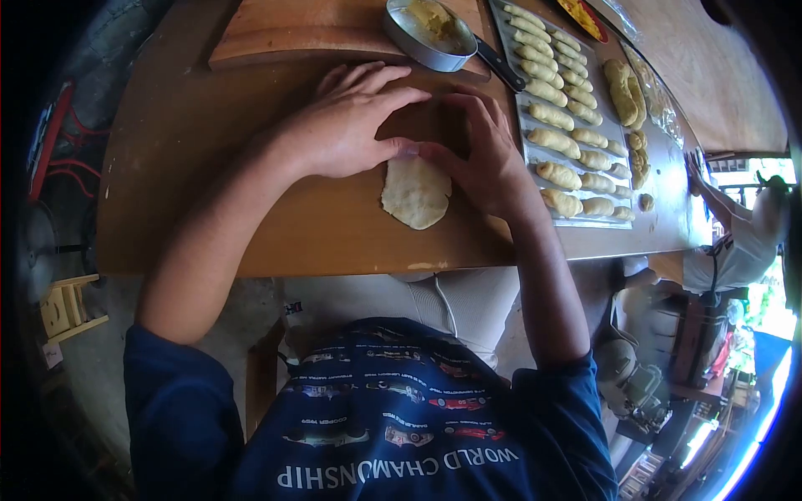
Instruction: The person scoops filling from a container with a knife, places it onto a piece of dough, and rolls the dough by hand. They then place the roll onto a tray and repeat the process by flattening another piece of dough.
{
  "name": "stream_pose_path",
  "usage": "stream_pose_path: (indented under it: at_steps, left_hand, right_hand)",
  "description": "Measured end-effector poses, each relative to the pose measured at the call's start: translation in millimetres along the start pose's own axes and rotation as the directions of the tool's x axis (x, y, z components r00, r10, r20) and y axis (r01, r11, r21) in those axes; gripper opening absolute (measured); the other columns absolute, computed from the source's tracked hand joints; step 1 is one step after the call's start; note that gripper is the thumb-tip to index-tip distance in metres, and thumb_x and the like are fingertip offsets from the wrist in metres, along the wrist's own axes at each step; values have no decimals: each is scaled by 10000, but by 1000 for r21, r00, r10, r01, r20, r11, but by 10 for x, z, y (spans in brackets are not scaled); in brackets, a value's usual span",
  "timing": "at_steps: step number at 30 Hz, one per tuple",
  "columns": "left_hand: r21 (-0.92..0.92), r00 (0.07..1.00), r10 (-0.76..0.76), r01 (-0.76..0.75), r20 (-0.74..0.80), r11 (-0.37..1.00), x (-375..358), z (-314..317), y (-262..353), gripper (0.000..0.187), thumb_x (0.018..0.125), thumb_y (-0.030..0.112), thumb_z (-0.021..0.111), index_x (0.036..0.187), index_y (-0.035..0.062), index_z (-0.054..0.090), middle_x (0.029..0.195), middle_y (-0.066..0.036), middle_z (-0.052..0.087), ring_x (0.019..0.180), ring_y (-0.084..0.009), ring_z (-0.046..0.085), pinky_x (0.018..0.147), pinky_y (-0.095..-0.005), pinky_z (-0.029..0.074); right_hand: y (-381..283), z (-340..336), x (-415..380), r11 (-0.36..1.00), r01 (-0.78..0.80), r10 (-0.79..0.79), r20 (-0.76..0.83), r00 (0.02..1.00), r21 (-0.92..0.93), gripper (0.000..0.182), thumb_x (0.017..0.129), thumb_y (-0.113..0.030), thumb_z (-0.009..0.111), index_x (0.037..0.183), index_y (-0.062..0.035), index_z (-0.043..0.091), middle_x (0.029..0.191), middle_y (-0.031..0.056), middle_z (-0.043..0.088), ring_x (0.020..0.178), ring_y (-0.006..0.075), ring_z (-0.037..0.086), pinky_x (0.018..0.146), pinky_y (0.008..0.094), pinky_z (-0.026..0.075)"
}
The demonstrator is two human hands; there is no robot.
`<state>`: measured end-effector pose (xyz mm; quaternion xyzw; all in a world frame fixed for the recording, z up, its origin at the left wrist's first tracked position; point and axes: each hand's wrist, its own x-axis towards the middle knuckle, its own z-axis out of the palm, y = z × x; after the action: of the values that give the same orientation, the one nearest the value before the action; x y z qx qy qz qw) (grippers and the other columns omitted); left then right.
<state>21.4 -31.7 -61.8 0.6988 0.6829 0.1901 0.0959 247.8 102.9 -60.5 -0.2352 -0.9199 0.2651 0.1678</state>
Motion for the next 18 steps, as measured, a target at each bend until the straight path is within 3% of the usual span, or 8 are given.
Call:
stream_pose_path:
  at_steps: [6, 9, 13, 16, 18]
  left_hand:
    - [7, 1000, -21, 21, -4, 1000, 0, -31, 23, 710, 1058, 421, 823, 1690, 209, 580, 1851, -164, 381, 1705, -415, 356, 1404, -561, 323]
    - [-21, 1000, 1, -1, -16, 1000, 6, -27, -25, 708, 1042, 373, 844, 1681, 201, 591, 1845, -159, 394, 1704, -406, 360, 1400, -552, 336]
    - [-33, 999, -30, 30, -19, 999, 14, -23, 17, 699, 1039, 350, 846, 1674, 192, 600, 1841, -153, 403, 1703, -402, 364, 1398, -547, 342]
    - [-29, 999, -34, 33, -10, 999, 14, -8, 9, 694, 1042, 348, 842, 1671, 182, 602, 1835, -151, 412, 1702, -402, 365, 1398, -548, 341]
    - [-24, 1000, -12, 11, -28, 1000, 11, -24, -3, 689, 1038, 345, 847, 1662, 174, 609, 1829, -152, 419, 1699, -399, 371, 1396, -547, 345]
  right_hand:
    - [87, 50, 26, 991, 112, -116, -57, 992, -69, 742, 975, -413, 900, 1560, -76, 592, 1578, 226, 572, 1501, 450, 530, 1282, 548, 437]
    - [48, 30, 31, 999, 23, -22, -17, 1000, 28, 735, 972, -410, 901, 1553, -78, 595, 1560, 223, 580, 1488, 446, 539, 1280, 546, 436]
    - [54, 11, 61, 998, 49, -50, -23, 999, -26, 744, 972, -409, 901, 1560, -82, 585, 1552, 227, 581, 1483, 443, 544, 1278, 541, 435]
    - [33, 22, 75, 999, 32, -31, -19, 999, 43, 762, 969, -401, 905, 1570, -75, 570, 1544, 230, 583, 1480, 439, 548, 1278, 533, 434]
    - [39, 54, 87, 998, 37, -39, -38, 999, -49, 782, 963, -397, 913, 1575, -63, 558, 1541, 228, 586, 1473, 436, 557, 1272, 529, 441]
